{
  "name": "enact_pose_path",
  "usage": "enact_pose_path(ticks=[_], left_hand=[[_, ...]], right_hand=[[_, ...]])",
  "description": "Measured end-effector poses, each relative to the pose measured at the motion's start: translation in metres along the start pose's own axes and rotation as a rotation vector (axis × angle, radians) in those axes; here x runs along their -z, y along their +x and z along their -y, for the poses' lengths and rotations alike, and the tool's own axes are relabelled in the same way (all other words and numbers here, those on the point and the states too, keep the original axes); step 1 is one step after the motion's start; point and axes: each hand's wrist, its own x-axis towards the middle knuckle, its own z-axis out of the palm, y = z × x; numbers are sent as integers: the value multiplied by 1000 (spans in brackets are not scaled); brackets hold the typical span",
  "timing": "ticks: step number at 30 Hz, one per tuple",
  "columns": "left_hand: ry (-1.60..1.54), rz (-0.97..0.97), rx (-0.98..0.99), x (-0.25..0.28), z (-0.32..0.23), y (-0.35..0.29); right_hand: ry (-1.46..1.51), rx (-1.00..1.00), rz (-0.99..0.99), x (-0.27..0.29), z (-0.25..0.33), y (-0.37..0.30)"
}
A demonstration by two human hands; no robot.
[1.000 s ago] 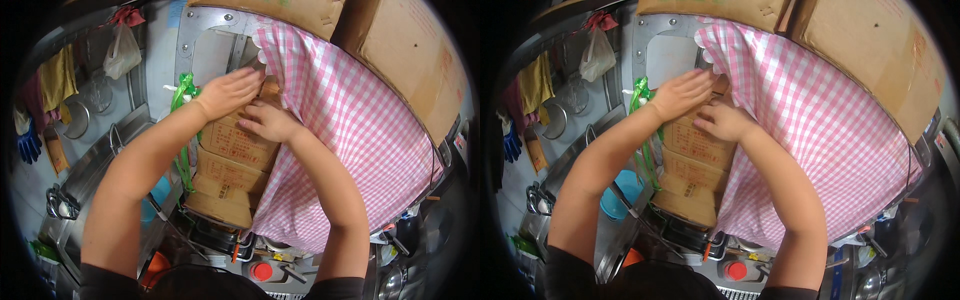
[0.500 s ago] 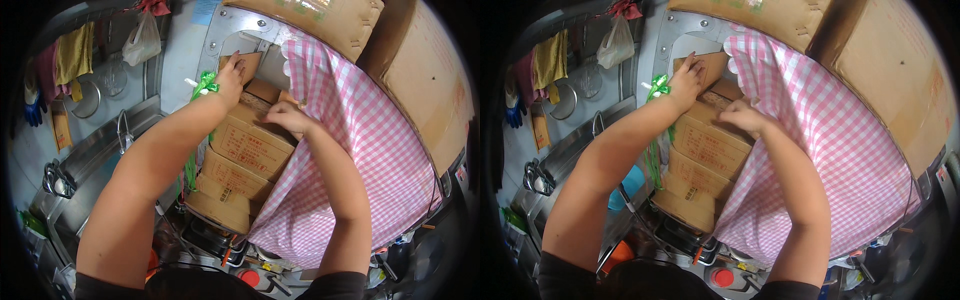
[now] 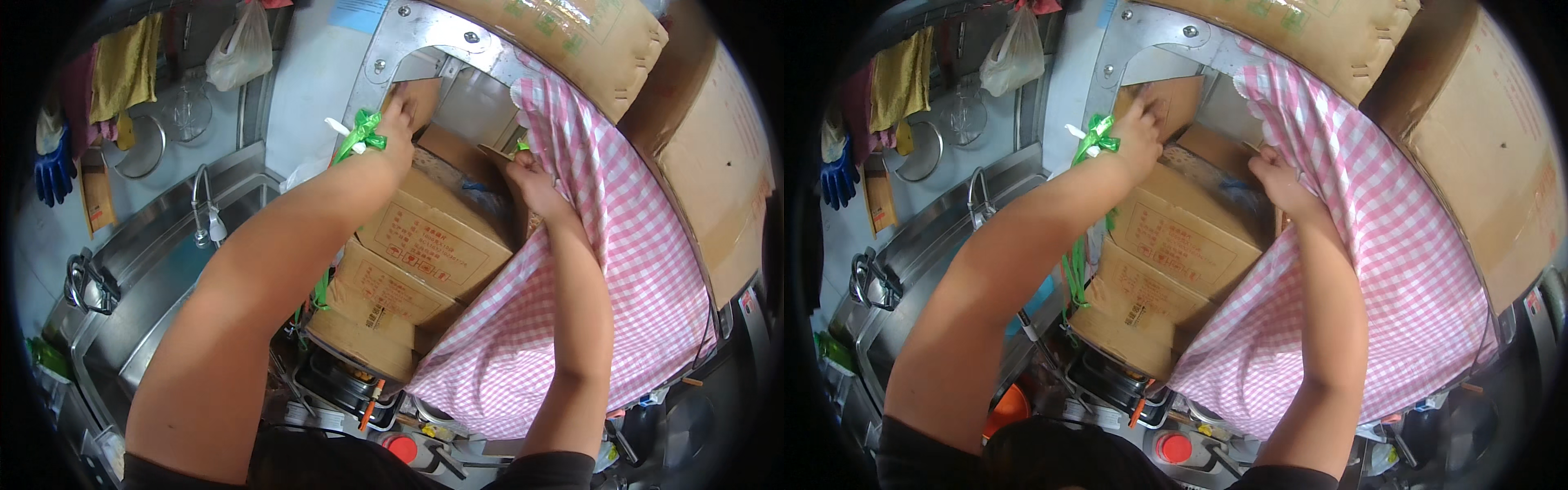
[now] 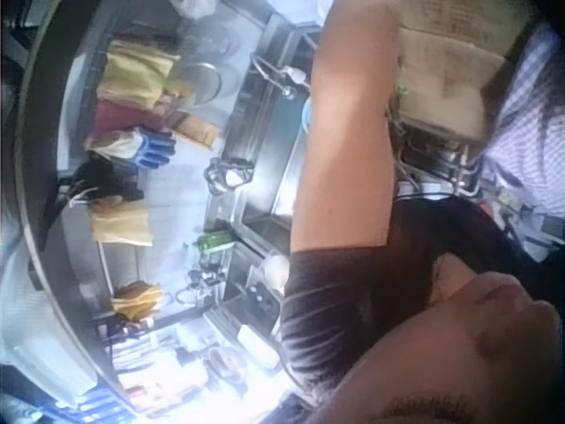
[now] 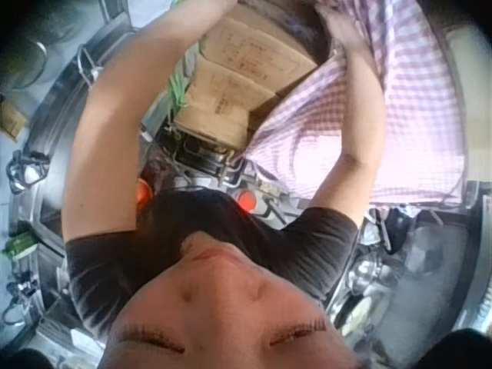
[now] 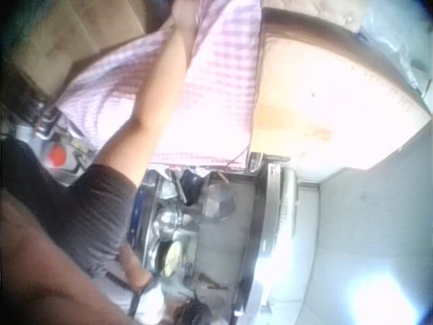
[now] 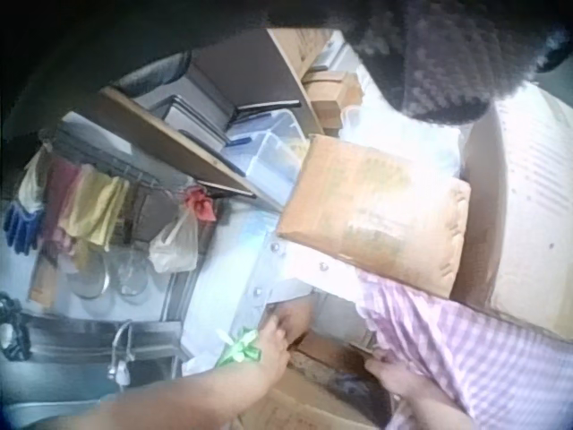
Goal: The person empties a tray of food items into a container, washes the tray and a bowl in a sink, cuts open cardboard boxes and plastic bags of food with scissors, and empties the bags into the bowl.
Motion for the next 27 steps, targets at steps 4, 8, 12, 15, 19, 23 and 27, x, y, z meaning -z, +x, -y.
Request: enact_pose_path(ticks=[4,8,12,15,19,23,27], left_hand=[[-345,182,-167,-1,2,17],[-883,209,-61,13,-18,35],[-1165,55,0,0,-49,46],[-1262,30,7,-8,-42,57],[-1251,-154,110,-5,-40,49],[-1281,-397,141,-1,-28,40],[-1235,-559,170,13,-16,31]], right_hand=[[176,-96,35,-22,2,-1],[150,-85,-1,-27,-6,2],[185,-6,-93,-29,-1,4],[171,-17,39,-11,3,9],[-34,-85,-148,-1,8,4],[-150,-132,-260,7,31,-7],[-142,-148,-273,18,44,-11]])
